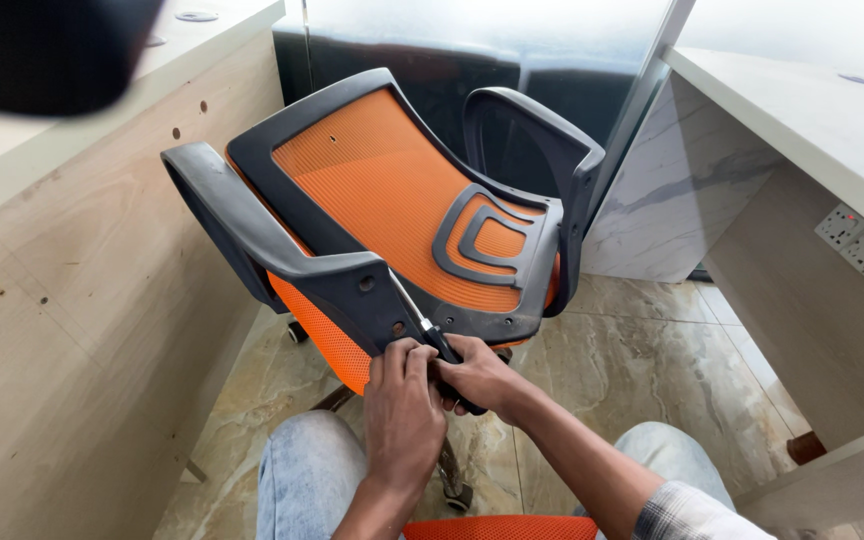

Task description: The person uses a screwdriver to tighten screws on the underside of an orange mesh office chair, securing the armrests and backrest frame. The person works on multiple fasteners on both sides of the chair while seated on the floor.

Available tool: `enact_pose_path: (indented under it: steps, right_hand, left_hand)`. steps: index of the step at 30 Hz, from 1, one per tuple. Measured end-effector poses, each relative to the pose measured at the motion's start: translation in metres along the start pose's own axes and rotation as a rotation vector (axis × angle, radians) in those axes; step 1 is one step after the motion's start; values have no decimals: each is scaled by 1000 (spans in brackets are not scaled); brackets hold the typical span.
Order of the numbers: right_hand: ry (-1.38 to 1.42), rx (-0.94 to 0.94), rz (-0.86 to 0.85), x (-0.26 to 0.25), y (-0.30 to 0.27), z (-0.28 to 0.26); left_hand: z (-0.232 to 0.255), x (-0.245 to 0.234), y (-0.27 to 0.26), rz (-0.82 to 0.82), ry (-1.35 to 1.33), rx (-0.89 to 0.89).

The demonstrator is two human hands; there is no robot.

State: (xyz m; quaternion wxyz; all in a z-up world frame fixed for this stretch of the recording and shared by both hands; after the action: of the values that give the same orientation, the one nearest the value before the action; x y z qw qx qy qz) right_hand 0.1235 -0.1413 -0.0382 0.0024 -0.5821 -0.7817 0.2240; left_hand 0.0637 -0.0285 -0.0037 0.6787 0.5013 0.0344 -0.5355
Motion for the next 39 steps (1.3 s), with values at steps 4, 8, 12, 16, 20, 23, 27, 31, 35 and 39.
enact_pose_path:
  steps: [4,8,12,16,20,23,27,31,35,39]
  right_hand:
    - [32,57,4,-1,-2,21]
    - [125,7,3,2,0,25]
    - [349,-11,15,0,4,22]
    - [435,-15,-47,1,10,17]
    - [474,-14,-92,0,17,11]
    - [530,-41,-128,-3,22,1]
    - [519,-102,-192,-2,27,-14]
    - [529,-110,-214,6,29,-21]
    - [530,-108,-182,7,29,-23]
    - [549,-113,-157,7,31,-22]
  left_hand:
    - [-4,1,-11,-34,37,34]
    - [-13,-3,-15,-90,47,-36]
    - [-14,-12,-14,-75,50,-48]
    - [-15,-24,-13,1,38,-58]
    - [-13,-29,-8,48,14,-79]
    - [-9,-35,-2,138,6,-57]
    - [-9,-44,7,241,48,-36]
    - [-12,-43,16,239,126,-56]
    - [-12,-37,20,215,154,-44]
    - [-12,-33,23,196,200,-42]
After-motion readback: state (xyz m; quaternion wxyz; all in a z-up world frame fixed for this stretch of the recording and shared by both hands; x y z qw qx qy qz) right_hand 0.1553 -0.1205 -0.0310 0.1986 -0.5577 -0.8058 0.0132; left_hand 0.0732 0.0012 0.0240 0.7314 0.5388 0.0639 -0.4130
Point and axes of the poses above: each hand's wrist, its own y-axis towards the middle knuckle, its own x-axis out of the palm, z = x × y, the point moved 7 cm from there along y, towards the middle knuckle, and after that the axes turned 7 degrees about x, right-handed, at the moved point
